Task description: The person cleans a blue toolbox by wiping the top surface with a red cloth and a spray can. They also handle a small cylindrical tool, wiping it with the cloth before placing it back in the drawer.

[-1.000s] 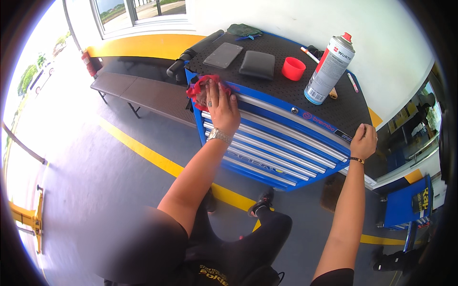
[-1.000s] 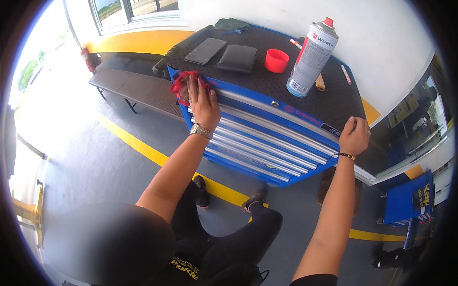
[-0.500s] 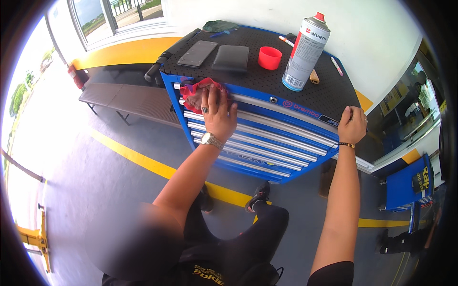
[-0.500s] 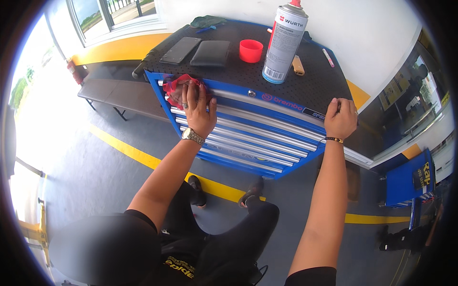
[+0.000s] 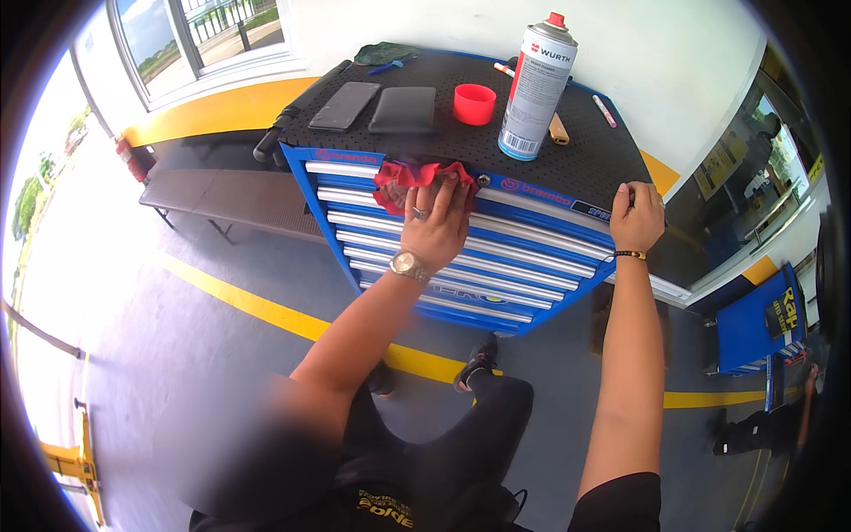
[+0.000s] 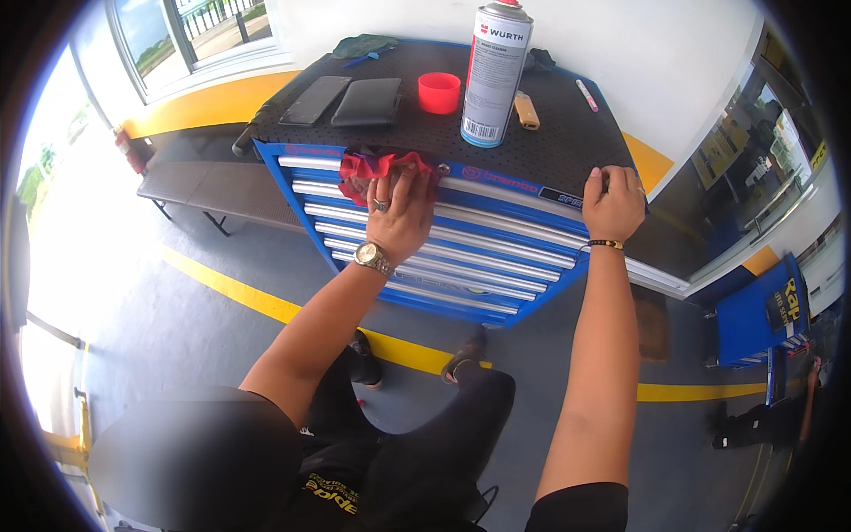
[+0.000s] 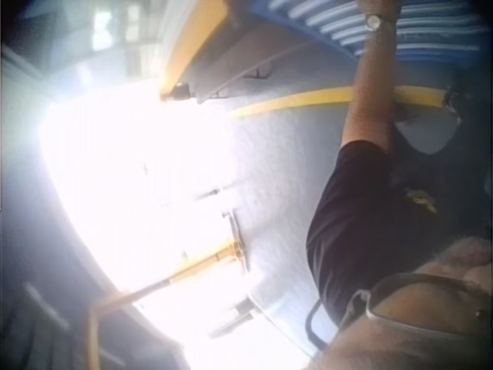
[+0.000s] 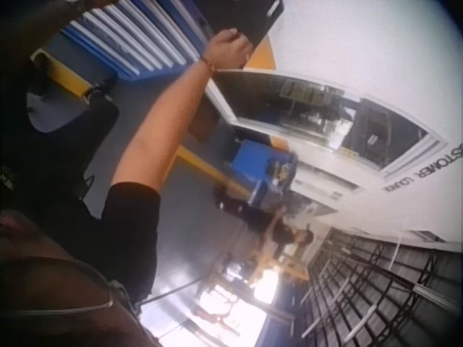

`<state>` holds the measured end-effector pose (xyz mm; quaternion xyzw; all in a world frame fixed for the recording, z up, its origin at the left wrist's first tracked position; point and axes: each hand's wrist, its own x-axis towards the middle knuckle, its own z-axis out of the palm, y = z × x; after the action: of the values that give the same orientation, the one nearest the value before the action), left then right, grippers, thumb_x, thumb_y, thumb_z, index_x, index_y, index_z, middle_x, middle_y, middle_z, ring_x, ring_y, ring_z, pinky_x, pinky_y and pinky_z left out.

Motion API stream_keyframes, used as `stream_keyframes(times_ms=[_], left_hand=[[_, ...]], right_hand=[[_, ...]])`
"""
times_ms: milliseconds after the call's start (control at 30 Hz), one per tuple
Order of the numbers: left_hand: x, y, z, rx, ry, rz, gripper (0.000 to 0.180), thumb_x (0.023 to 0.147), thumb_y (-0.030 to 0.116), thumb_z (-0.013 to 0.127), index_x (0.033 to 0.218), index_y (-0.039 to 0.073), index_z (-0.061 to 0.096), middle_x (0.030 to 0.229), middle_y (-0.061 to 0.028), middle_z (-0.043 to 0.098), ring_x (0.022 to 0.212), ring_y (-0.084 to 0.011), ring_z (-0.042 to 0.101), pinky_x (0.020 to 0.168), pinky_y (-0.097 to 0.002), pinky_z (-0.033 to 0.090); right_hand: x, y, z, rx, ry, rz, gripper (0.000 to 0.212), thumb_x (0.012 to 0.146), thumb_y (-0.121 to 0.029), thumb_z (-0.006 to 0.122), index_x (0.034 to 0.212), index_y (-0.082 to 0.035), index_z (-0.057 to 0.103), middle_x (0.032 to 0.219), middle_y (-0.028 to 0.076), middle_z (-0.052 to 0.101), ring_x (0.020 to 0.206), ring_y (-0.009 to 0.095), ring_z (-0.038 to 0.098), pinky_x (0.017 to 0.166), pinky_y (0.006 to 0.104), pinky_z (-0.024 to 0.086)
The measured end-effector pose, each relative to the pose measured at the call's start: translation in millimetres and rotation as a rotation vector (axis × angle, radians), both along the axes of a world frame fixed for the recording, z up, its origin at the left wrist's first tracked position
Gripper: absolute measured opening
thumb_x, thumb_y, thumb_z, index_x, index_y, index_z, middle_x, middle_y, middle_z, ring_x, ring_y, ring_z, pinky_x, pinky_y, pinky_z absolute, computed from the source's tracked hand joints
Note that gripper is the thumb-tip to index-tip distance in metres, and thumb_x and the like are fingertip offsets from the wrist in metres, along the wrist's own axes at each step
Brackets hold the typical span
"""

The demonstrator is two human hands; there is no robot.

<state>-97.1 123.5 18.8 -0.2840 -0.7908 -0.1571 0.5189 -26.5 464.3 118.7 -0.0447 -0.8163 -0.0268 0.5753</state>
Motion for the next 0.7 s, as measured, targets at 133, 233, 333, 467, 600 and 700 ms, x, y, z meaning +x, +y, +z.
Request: stream_keyframes(times_ms=[133, 233, 333, 467, 600, 700], left_hand=[[-6.7, -24.4, 4.8, 0.015, -0.002, 0.045, 0.057, 0.08, 0.022, 0.077, 0.134, 0.008, 0.065, 0.144, -0.0129, 0.046, 0.13, -0.04, 0.044, 0.107, -0.0563, 0.038], [-4.5, -17.0, 12.1, 0.069, 0.005, 0.022, 0.056, 0.079, 0.02, 0.078, 0.133, 0.009, 0.067, 0.137, -0.0133, 0.049, 0.122, -0.0384, 0.047, 0.103, -0.0539, 0.04], [-6.2, -2.0, 22.5, 0.099, 0.056, -0.042, 0.052, 0.077, 0.016, 0.079, 0.129, 0.011, 0.07, 0.127, -0.0122, 0.053, 0.115, -0.036, 0.05, 0.098, -0.0498, 0.044], [-13.9, 1.9, 35.1, 0.069, 0.092, -0.181, 0.049, 0.074, 0.012, 0.08, 0.122, 0.012, 0.073, 0.118, -0.0082, 0.058, 0.106, -0.0317, 0.054, 0.092, -0.047, 0.047], [-8.4, 12.0, 64.5, -0.035, 0.074, -0.265, 0.044, 0.072, 0.012, 0.082, 0.115, 0.015, 0.075, 0.112, -0.0038, 0.059, 0.1, -0.026, 0.056, 0.083, -0.0422, 0.048], [-12.1, 20.1, 68.1, -0.109, 0.104, -0.278, 0.04, 0.074, 0.016, 0.079, 0.114, 0.018, 0.076, 0.108, -0.0013, 0.058, 0.096, -0.0219, 0.057, 0.073, -0.0397, 0.048]], right_hand=[[1.2, -3.3, -2.1, -0.008, 0.029, -0.005, 0.02, 0.09, -0.031, 0.065, 0.082, -0.012, 0.066, 0.084, 0.006, 0.065, 0.078, 0.031, 0.064, 0.069, 0.0432, 0.05], [-0.7, -1.4, 0.6, 0.013, 0.034, -0.026, 0.021, 0.089, -0.032, 0.065, 0.082, -0.012, 0.066, 0.084, 0.006, 0.065, 0.078, 0.031, 0.064, 0.069, 0.0428, 0.051], [-1.9, -2.4, -1.9, 0.008, 0.051, -0.009, 0.021, 0.089, -0.032, 0.066, 0.081, -0.012, 0.066, 0.083, 0.006, 0.064, 0.077, 0.031, 0.064, 0.068, 0.0427, 0.051], [-2.8, -4.0, -3.4, 0.006, 0.056, -0.016, 0.021, 0.089, -0.032, 0.066, 0.08, -0.013, 0.066, 0.082, 0.006, 0.064, 0.077, 0.031, 0.064, 0.068, 0.0426, 0.051], [-1.6, -1.1, -1.6, 0.016, 0.05, -0.042, 0.021, 0.089, -0.032, 0.066, 0.081, -0.013, 0.066, 0.082, 0.006, 0.064, 0.077, 0.031, 0.064, 0.068, 0.0423, 0.051], [-1.3, -0.9, -2.3, 0.014, 0.047, -0.044, 0.021, 0.09, -0.032, 0.065, 0.082, -0.013, 0.066, 0.082, 0.006, 0.064, 0.077, 0.031, 0.064, 0.068, 0.0422, 0.051]])
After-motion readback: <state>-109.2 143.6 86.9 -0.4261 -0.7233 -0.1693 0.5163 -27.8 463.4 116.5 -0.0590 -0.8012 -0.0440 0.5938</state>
